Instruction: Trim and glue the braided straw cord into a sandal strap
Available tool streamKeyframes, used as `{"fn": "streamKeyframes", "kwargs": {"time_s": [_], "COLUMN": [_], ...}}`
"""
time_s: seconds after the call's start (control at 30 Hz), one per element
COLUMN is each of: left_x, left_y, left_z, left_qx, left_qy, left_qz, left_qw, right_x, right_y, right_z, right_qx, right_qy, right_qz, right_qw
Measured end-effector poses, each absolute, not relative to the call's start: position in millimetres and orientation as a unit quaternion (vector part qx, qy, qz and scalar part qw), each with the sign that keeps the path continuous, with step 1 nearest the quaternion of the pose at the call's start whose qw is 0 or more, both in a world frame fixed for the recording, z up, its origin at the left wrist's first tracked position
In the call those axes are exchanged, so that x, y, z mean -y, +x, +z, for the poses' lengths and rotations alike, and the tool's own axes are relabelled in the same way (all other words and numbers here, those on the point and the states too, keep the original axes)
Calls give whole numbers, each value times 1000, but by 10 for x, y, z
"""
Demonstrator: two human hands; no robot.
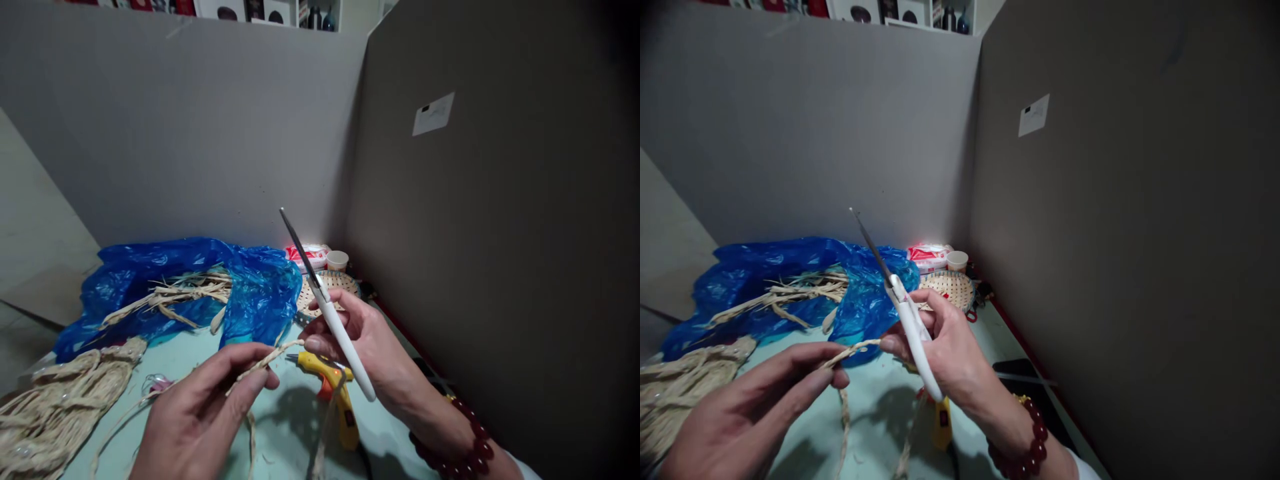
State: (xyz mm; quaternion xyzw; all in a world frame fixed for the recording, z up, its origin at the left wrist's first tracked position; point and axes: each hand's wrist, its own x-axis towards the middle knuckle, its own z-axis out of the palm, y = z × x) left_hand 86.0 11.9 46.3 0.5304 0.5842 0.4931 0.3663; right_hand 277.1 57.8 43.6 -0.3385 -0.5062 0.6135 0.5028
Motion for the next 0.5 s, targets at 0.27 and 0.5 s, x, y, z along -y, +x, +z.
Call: {"fn": "streamKeyframes", "kwargs": {"time_s": [0.27,0.5], "left_x": [-187,-202], "left_y": [802,690], "left_z": [709,646], "left_qx": [-479,-513], "left_qy": [324,371], "left_qz": [538,625], "left_qw": [614,457], "right_x": [-523,-508], "right_y": [2906,3008], "right_z": [516,389], "right_qx": [726,839], "right_qy": [-417,-326], "right_qz": [267,-69], "right_qw": [477,431]}}
